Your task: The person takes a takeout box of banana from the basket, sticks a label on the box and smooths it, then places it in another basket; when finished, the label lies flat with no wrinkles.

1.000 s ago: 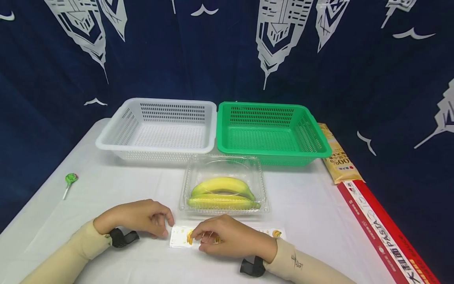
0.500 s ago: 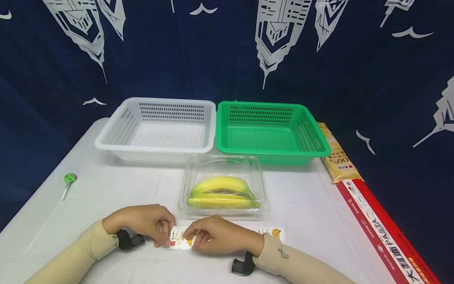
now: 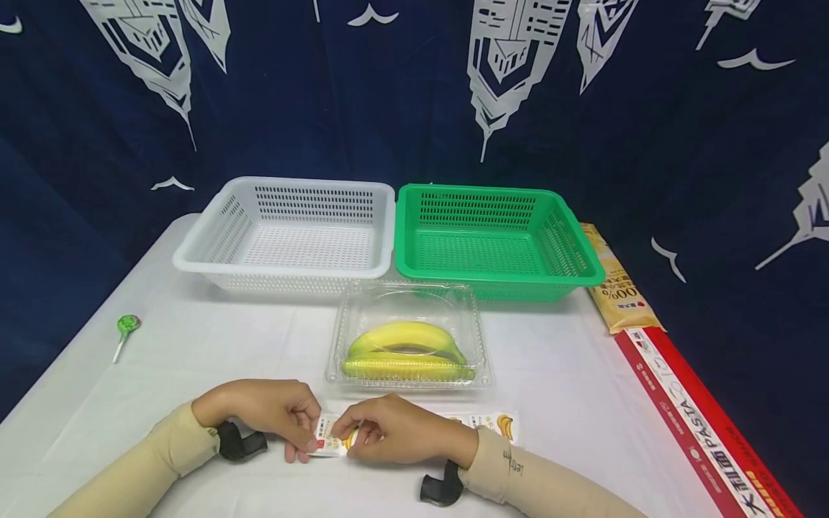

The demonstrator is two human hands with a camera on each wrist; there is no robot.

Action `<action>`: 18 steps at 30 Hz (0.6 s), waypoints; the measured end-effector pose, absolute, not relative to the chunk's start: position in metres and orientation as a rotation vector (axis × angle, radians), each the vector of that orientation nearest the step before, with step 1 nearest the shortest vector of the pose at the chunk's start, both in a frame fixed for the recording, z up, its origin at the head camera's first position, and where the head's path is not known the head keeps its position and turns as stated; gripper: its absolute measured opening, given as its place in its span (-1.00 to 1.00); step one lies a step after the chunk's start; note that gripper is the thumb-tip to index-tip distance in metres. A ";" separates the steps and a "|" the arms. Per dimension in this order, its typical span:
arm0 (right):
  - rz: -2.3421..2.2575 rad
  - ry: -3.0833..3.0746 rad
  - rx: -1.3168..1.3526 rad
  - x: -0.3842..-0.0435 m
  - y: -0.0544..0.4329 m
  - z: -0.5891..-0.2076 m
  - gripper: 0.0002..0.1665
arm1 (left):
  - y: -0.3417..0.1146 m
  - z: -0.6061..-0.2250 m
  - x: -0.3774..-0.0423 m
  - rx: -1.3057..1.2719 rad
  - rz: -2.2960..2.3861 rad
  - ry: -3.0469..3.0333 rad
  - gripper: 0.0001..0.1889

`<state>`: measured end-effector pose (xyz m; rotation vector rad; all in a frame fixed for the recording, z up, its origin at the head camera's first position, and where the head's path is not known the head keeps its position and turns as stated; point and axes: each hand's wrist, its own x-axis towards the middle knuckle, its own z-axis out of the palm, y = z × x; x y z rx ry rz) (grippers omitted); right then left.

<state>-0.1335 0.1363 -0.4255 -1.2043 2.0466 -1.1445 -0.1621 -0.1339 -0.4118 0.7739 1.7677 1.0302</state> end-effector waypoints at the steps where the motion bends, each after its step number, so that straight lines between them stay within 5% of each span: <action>1: -1.148 2.046 -1.199 -0.134 0.136 -0.426 -0.67 | -0.133 -0.412 -0.162 0.775 1.041 1.747 -0.83; 18: -1.186 2.179 -1.154 -0.133 0.125 -0.429 -0.86 | -0.128 -0.418 -0.163 0.831 1.109 1.693 -0.85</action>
